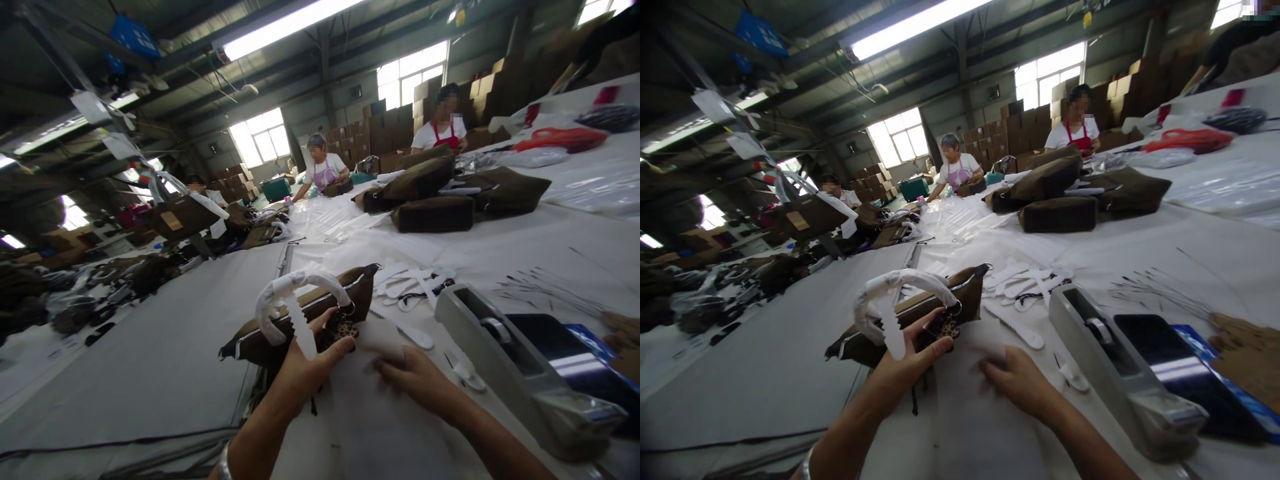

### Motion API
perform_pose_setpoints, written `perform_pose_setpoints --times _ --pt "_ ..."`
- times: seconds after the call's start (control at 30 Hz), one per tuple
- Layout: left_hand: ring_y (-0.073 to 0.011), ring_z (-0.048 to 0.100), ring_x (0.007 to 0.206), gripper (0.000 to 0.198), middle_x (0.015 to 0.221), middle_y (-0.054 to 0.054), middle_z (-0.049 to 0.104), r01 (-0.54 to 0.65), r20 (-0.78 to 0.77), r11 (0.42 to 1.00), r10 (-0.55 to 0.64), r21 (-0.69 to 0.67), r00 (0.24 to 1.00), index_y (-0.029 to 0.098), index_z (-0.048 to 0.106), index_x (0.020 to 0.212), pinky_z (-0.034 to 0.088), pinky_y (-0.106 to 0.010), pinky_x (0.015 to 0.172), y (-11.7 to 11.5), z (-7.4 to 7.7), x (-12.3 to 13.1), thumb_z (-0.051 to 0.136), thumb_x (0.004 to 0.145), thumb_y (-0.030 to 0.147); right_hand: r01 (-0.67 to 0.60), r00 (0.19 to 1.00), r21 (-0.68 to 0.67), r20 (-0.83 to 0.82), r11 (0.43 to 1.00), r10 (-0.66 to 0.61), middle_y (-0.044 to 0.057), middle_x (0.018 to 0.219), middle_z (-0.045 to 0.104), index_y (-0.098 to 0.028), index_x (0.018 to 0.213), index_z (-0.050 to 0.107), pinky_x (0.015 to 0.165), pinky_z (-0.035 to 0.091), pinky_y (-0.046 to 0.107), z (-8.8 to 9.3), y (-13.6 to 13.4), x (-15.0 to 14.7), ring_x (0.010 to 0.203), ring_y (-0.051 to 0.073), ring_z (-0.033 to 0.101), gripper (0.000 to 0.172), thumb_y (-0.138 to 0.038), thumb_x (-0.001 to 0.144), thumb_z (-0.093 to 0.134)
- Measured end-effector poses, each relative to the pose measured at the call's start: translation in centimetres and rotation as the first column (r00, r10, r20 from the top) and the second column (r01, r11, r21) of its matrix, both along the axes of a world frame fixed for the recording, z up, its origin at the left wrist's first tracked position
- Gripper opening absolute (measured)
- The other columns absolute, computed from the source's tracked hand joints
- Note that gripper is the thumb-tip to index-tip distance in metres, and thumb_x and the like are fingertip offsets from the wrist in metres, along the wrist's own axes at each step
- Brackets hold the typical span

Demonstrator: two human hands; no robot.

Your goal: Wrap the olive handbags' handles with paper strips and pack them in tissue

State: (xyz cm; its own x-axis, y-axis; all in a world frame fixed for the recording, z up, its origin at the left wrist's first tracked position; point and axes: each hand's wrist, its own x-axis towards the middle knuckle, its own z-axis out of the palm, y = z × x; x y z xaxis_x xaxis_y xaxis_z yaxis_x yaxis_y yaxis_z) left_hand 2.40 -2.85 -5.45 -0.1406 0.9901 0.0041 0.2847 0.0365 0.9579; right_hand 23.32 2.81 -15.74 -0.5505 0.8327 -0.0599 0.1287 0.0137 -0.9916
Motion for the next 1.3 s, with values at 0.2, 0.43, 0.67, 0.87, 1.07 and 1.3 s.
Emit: perform_pose_setpoints --times 0.2,0.43,0.67,0.87,1.07,1.3 --pt "-0.0294 0.06 0.122 0.055 0.142 -0.009 0.059 -0.03 -0.133 0.994 0.044 0.104 0.99 0.022 0.062 0.135 0.054 -0.037 0.097 -0.9 1.1 0.6 0.07 0.086 0.043 -0.063 0.983 -0.149 -0.179 0.987 0.036 0.009 0.092 0.076 -0.015 0.11 0.075 0.067 0.055 0.03 0.8 -0.5 -0.2 0.079 0.023 0.07 0.041 -0.049 0.089 0.067" --pt "-0.0279 0.063 0.118 0.047 0.143 -0.011 0.057 -0.113 -0.208 0.956 0.173 0.271 0.963 0.022 0.061 0.136 0.059 -0.037 0.091 -2.1 -5.7 2.9 0.062 0.092 0.038 -0.233 0.847 -0.261 -0.528 0.937 0.064 0.01 0.115 0.072 -0.019 0.123 0.07 0.098 0.051 0.04 2.2 -0.4 -1.5 0.106 0.025 0.067 0.044 -0.053 0.098 0.057" --pt "-0.0262 0.053 0.134 0.042 0.141 -0.01 0.059 -0.081 -0.447 0.911 0.274 0.405 0.851 0.024 0.057 0.14 0.04 -0.046 0.116 -1.7 -7.8 3.4 0.05 0.099 0.028 -0.133 0.86 -0.291 -0.509 0.947 -0.035 0.012 0.116 0.072 -0.018 0.124 0.07 0.102 0.049 0.047 2.7 0.1 -1.8 0.111 0.03 0.066 0.049 -0.053 0.091 0.067" --pt "-0.0267 0.059 0.124 0.037 0.132 -0.009 0.063 -0.143 -0.396 0.887 0.334 0.439 0.855 0.026 0.063 0.132 0.049 -0.044 0.107 -1.7 -7.3 3.2 0.055 0.096 0.03 -0.084 0.872 -0.16 -0.49 0.984 -0.006 0.011 0.12 0.071 -0.017 0.123 0.072 0.111 0.043 0.048 3.9 0.0 -2.2 0.118 0.03 0.063 0.046 -0.045 0.086 0.075" --pt "-0.021 0.07 0.09 0.025 0.11 -0.008 0.072 -0.203 -0.31 0.911 0.322 0.359 0.895 0.021 0.066 0.115 0.058 -0.035 0.083 -1.4 -7.4 3.4 0.061 0.093 0.031 -0.009 0.95 0.032 -0.311 0.999 0.019 0.009 0.119 0.072 -0.018 0.121 0.073 0.107 0.046 0.047 4.4 0.5 -1.7 0.117 0.031 0.063 0.042 -0.047 0.091 0.068" --pt "-0.0316 0.062 0.118 0.039 0.121 -0.014 0.068 -0.396 -0.258 0.771 0.568 0.499 0.781 0.02 0.067 0.115 0.046 -0.048 0.106 -2.6 -7.1 1.8 0.069 0.085 0.045 -0.02 0.955 0.019 -0.297 1.0 0.024 0.008 0.111 0.075 -0.017 0.114 0.074 0.099 0.051 0.043 4.9 1.0 -1.7 0.108 0.029 0.067 0.038 -0.044 0.087 0.074"
